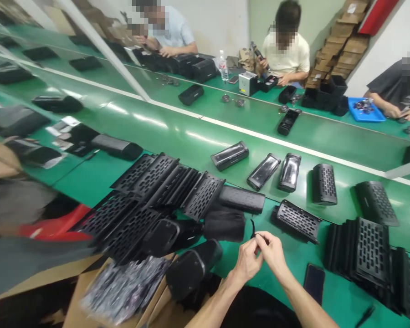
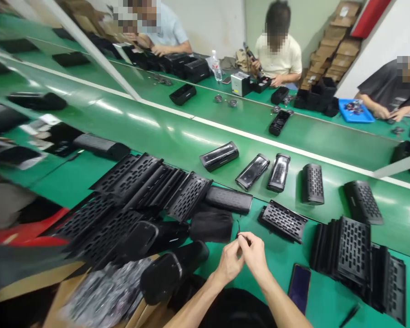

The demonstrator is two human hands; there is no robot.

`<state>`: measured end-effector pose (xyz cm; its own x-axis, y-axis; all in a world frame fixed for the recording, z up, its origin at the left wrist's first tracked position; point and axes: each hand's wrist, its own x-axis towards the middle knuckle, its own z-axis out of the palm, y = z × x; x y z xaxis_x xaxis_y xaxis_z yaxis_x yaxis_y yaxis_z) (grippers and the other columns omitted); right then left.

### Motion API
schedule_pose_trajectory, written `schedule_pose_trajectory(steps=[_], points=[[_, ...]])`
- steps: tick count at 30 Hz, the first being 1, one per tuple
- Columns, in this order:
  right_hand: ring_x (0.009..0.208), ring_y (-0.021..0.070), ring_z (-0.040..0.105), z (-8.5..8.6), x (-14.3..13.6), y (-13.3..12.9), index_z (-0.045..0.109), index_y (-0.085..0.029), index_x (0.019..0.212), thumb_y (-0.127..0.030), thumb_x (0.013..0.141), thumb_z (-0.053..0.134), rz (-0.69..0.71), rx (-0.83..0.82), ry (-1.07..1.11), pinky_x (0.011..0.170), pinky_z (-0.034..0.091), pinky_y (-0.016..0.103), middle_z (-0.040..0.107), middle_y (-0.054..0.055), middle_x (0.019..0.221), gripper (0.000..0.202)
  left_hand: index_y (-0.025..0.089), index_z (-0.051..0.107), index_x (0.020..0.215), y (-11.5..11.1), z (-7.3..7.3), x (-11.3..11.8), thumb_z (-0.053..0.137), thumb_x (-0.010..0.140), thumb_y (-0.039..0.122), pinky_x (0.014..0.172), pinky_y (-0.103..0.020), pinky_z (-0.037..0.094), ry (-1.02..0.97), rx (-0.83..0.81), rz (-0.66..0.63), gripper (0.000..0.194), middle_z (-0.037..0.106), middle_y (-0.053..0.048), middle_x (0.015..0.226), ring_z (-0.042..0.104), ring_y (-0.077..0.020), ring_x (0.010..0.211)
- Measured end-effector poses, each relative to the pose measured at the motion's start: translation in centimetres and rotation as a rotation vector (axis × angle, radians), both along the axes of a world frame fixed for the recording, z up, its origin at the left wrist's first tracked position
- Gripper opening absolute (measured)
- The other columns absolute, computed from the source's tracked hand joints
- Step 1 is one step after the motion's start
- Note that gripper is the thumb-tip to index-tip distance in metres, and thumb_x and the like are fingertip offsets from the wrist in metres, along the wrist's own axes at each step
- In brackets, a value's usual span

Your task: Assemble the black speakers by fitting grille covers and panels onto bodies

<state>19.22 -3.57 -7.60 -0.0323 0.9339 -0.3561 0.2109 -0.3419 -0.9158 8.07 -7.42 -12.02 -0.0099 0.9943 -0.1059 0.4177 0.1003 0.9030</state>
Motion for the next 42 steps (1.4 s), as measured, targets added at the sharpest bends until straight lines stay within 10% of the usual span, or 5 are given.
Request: schedule_pose_trajectory(steps=[7, 16, 23, 27, 42], points=[[0.087, 0.0274, 0.070, 3.7, 8.3, 2.3, 0.080, -0.021, 0.090, -0.061, 0.087, 0.066, -0.120, 0.110, -0.091, 0.082, 0.056, 0.036, 0.079, 0.007, 0.089, 0.043, 0.020, 0.059, 0.123, 5.5, 1.3, 1.4, 0.072, 0.083, 0.050, 0.083, -0.037, 0.052, -0.411, -0.150, 0.196, 0.052, 0.069, -0.010, 0.107, 0.065, -0.0229, 0.093], [0.097, 0.0345, 0.069, 3.3, 14.2, 5.5, 0.078, -0.020, 0.088, -0.062, 0.079, 0.067, -0.336, 0.092, -0.148, 0.092, 0.052, 0.046, 0.079, 0.012, 0.096, 0.044, 0.018, 0.072, 0.090, 14.4, 2.2, 5.6, 0.066, 0.084, 0.040, 0.079, -0.034, 0.052, -0.391, -0.139, 0.043, 0.024, 0.072, -0.006, 0.083, 0.064, -0.0197, 0.078], [0.088, 0.0287, 0.071, 4.7, 12.1, 6.1, 0.078, -0.022, 0.095, -0.063, 0.081, 0.068, -0.207, 0.070, -0.023, 0.082, 0.057, 0.039, 0.079, 0.007, 0.091, 0.045, 0.022, 0.069, 0.124, 15.4, 3.8, 5.3, 0.074, 0.069, 0.022, 0.092, -0.035, 0.051, -0.298, -0.115, -0.283, 0.056, 0.077, -0.007, 0.113, 0.064, -0.0228, 0.099], [0.087, 0.0271, 0.072, 4.8, 11.7, 6.8, 0.076, -0.021, 0.102, -0.066, 0.085, 0.061, -0.204, 0.038, -0.008, 0.078, 0.058, 0.036, 0.079, 0.007, 0.091, 0.050, 0.015, 0.074, 0.092, 16.8, 4.5, 4.9, 0.062, 0.078, 0.025, 0.076, -0.030, 0.052, -0.234, -0.179, -0.472, 0.020, 0.073, -0.003, 0.079, 0.065, -0.0187, 0.076], [0.092, 0.0307, 0.067, 0.9, 15.6, 3.0, 0.064, -0.023, 0.109, -0.058, 0.079, 0.058, -0.474, -0.210, -0.648, 0.076, 0.044, 0.038, 0.072, 0.010, 0.103, 0.047, 0.023, 0.058, 0.111, 16.5, 4.4, 5.7, 0.063, 0.089, 0.041, 0.082, -0.036, 0.046, 0.392, -0.343, -0.295, 0.028, 0.071, -0.011, 0.116, 0.067, -0.0273, 0.104]])
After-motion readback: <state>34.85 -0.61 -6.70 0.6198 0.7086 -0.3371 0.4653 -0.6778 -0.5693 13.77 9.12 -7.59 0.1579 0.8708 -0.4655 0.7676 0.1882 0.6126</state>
